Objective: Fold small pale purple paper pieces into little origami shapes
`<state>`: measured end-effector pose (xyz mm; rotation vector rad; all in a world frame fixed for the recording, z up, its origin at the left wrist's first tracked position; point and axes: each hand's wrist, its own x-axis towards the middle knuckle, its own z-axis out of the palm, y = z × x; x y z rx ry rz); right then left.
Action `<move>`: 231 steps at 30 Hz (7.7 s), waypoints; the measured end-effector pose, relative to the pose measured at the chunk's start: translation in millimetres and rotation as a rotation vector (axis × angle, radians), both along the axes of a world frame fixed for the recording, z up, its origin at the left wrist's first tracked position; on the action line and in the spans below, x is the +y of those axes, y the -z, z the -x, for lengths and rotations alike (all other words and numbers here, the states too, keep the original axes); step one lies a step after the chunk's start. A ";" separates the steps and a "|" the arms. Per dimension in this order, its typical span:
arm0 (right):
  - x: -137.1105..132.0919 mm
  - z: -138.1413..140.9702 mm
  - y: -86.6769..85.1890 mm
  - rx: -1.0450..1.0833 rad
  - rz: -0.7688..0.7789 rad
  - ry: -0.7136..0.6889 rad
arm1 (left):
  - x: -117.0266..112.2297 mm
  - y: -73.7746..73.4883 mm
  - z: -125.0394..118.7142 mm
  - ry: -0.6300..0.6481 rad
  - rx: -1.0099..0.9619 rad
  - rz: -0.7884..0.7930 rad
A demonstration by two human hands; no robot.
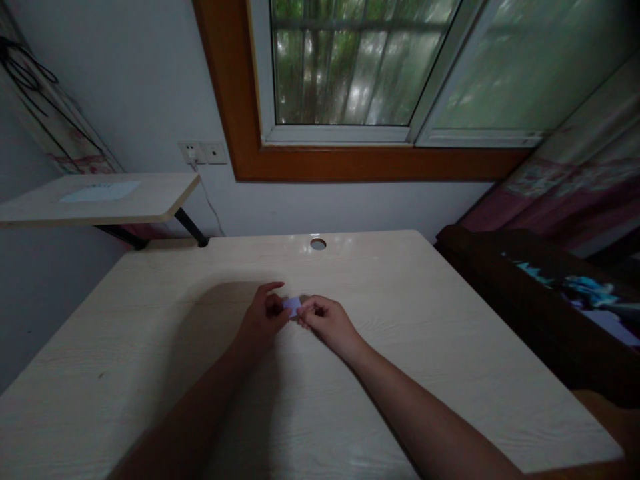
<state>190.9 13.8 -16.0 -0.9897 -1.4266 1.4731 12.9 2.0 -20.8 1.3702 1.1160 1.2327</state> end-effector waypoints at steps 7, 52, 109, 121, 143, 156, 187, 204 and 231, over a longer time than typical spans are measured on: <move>2.3 -3.1 1.4 0.079 0.095 0.000 | -1.4 -9.6 -0.2 0.028 -0.152 0.038; 3.4 -15.2 -11.8 -0.146 -0.392 0.077 | -1.4 -12.7 10.8 -0.053 0.490 -0.489; 12.0 -38.0 -24.5 -0.536 -0.898 -0.081 | -3.2 -11.8 13.4 0.015 0.752 -0.569; 5.9 -31.6 -29.7 -0.435 -0.873 -0.135 | -2.9 -6.4 11.9 0.073 0.694 -0.593; 3.4 -32.2 -27.4 -0.433 -0.843 -0.121 | -4.9 -10.5 8.3 0.039 0.698 -0.667; 4.8 -39.3 -21.8 -0.369 -0.955 0.123 | -6.7 -14.6 13.2 0.011 0.383 -0.202; 1.3 -17.2 -16.5 -0.334 -0.761 0.006 | -3.2 -2.4 4.5 0.051 0.117 0.049; -0.8 -13.9 -14.9 -0.320 -0.813 0.043 | -9.0 -15.8 3.3 0.005 0.376 -0.325; 3.6 -15.2 -4.8 -0.195 -0.379 0.030 | -6.4 -5.8 3.7 0.009 0.120 -0.028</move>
